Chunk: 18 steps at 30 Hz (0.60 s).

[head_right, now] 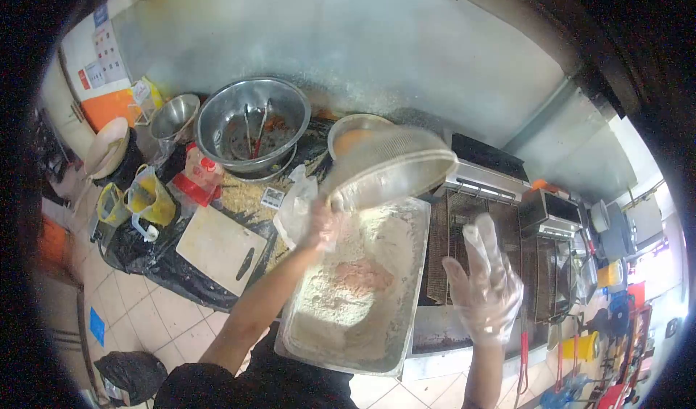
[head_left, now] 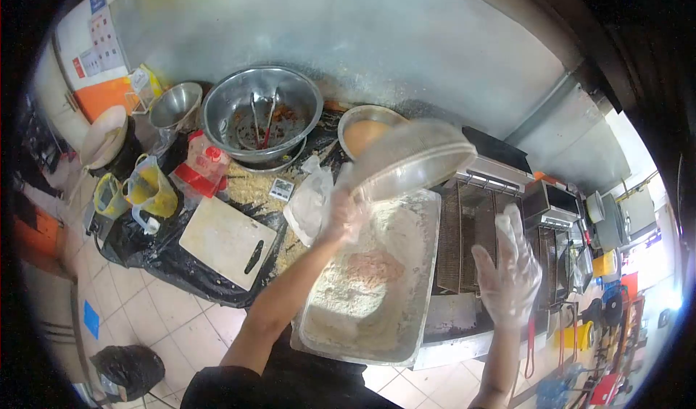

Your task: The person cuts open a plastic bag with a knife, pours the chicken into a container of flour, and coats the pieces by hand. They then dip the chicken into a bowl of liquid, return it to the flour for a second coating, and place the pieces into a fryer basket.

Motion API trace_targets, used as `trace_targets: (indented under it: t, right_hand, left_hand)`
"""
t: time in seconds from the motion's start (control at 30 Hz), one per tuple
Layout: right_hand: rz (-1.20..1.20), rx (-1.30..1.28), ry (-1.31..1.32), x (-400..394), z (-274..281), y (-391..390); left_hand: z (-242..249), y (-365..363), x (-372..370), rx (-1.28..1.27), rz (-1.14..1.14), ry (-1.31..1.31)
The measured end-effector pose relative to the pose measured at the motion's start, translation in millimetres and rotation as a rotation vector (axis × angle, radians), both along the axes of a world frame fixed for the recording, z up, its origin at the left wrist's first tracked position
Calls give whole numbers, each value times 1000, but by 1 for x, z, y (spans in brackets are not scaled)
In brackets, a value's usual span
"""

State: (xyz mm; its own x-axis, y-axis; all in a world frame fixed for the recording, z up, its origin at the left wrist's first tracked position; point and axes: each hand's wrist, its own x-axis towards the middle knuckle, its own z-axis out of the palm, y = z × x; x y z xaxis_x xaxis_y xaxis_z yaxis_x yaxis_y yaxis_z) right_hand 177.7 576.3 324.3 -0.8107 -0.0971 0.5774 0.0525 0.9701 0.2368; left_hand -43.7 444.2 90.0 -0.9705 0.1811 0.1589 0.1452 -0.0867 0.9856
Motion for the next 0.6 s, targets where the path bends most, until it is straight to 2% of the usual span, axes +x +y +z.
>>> trace_targets:
  t: [0.07, 0.13, 0.17, 0.23, 0.27, 0.33, 0.37, 0.4, 0.43, 0.47, 0.53, 0.6]
  right_hand:
    - [-52, -53, 27, 21, -18, 10]
    - [-126, -249, -9, 43, -48, 18]
    - [-138, -293, -15, 53, -64, 21]
    - [-147, -364, -49, 71, -88, 17]
    - [-160, -446, -73, 78, -96, 13]
    - [-274, -622, -123, 103, -119, 13]
    - [-283, -624, -121, 109, -122, 11]
    - [-348, -698, -114, 114, -121, 7]
    - [-415, -772, -103, 118, -120, 3]
    - [-445, -834, -81, 120, -120, 3]
    - [-448, -907, -43, 123, -126, 5]
    - [-418, -940, -6, 121, -131, 9]
  left_hand:
    - [39, 10, -29, -232, 187, 121]
    - [32, 28, -90, -709, 265, 112]
    - [33, 39, -111, -712, 258, 125]
    - [29, 60, -144, -508, 382, -1]
    - [13, 67, -162, -510, 378, 5]
    - [-26, 78, -197, -572, 379, 152]
    - [-33, 83, -207, -815, 400, 197]
    - [-34, 89, -205, -820, 390, 198]
    - [-35, 91, -203, -673, 390, 132]
    - [-40, 92, -205, -761, 372, 146]
    - [-52, 98, -214, -864, 353, 161]
    - [-71, 109, -226, -1077, 310, 185]
